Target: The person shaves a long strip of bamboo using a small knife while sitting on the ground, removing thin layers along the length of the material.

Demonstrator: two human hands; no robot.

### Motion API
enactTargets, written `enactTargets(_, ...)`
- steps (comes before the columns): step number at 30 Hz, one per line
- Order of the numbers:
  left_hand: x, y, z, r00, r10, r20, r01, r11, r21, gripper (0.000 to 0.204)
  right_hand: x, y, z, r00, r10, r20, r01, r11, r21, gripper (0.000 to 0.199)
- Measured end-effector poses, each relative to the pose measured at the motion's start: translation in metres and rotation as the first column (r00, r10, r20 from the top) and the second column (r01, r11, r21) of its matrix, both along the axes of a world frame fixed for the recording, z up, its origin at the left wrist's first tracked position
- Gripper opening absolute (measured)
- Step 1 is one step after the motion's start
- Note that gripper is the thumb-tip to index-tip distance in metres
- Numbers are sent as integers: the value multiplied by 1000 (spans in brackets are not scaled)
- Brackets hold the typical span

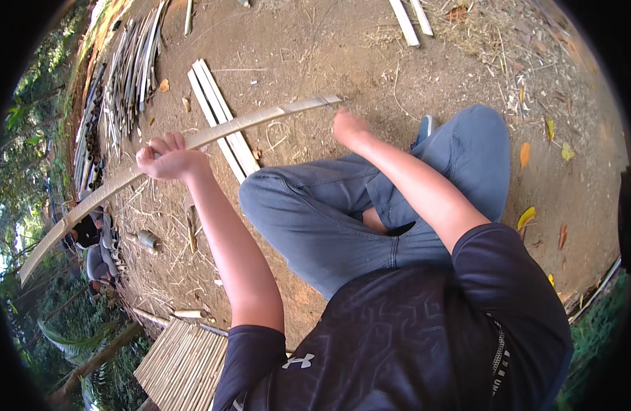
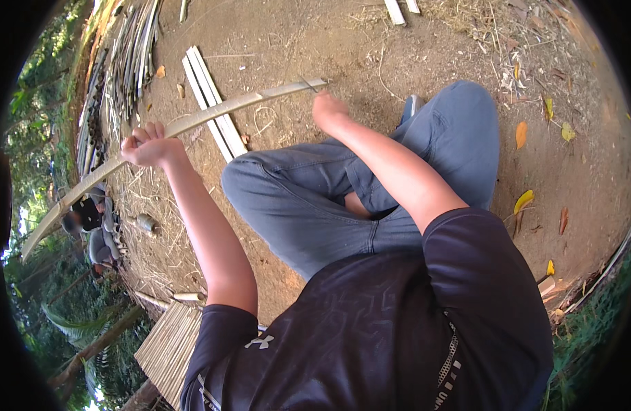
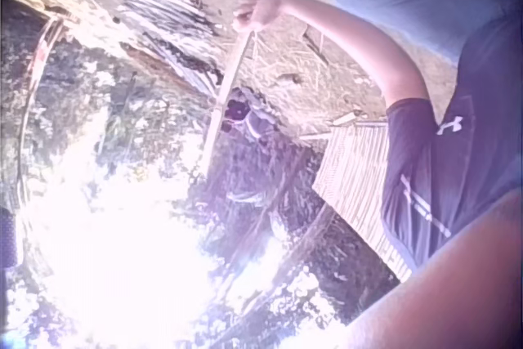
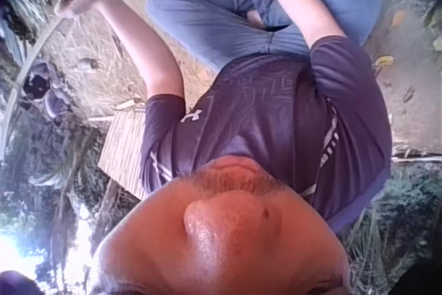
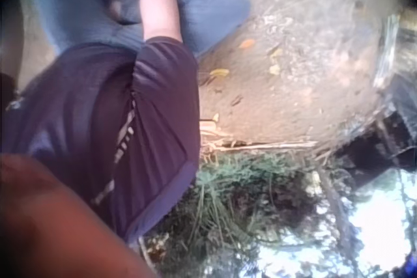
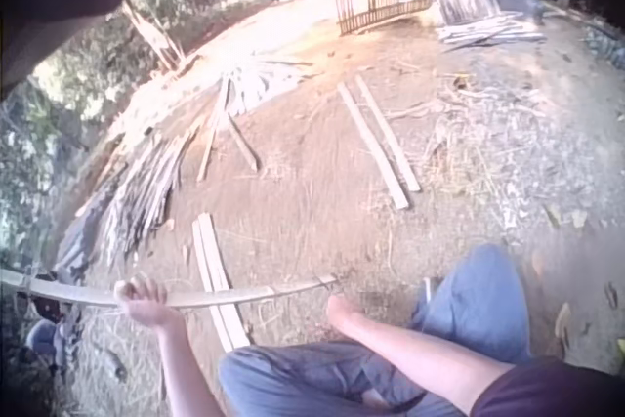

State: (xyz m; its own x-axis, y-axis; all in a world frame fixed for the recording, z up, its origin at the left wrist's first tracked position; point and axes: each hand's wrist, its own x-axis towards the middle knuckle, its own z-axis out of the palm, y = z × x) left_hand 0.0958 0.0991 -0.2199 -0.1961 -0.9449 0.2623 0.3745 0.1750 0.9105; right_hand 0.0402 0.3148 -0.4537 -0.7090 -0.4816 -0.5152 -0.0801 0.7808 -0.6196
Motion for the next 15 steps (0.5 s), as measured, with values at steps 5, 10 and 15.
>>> enactTargets(5, -7, -6, -3, 999, 36, -12, -36, 999, -1, 30, -5, -12, 11, 999, -18, 28, 18, 1000, -10, 29)
enactTargets(10, -5, -8, -3, 999, -14, -53, 15, 1000, 24, 27, -29, -4, -33, 996, -82, 19, 80, 993, 85, 29)
enactTargets(15, -12, 0, 2, 1000, 15, -17, -15, 1000, 23, 27, -33, 4, -52, 995, -93, 31, 88, 988, 130, 33)
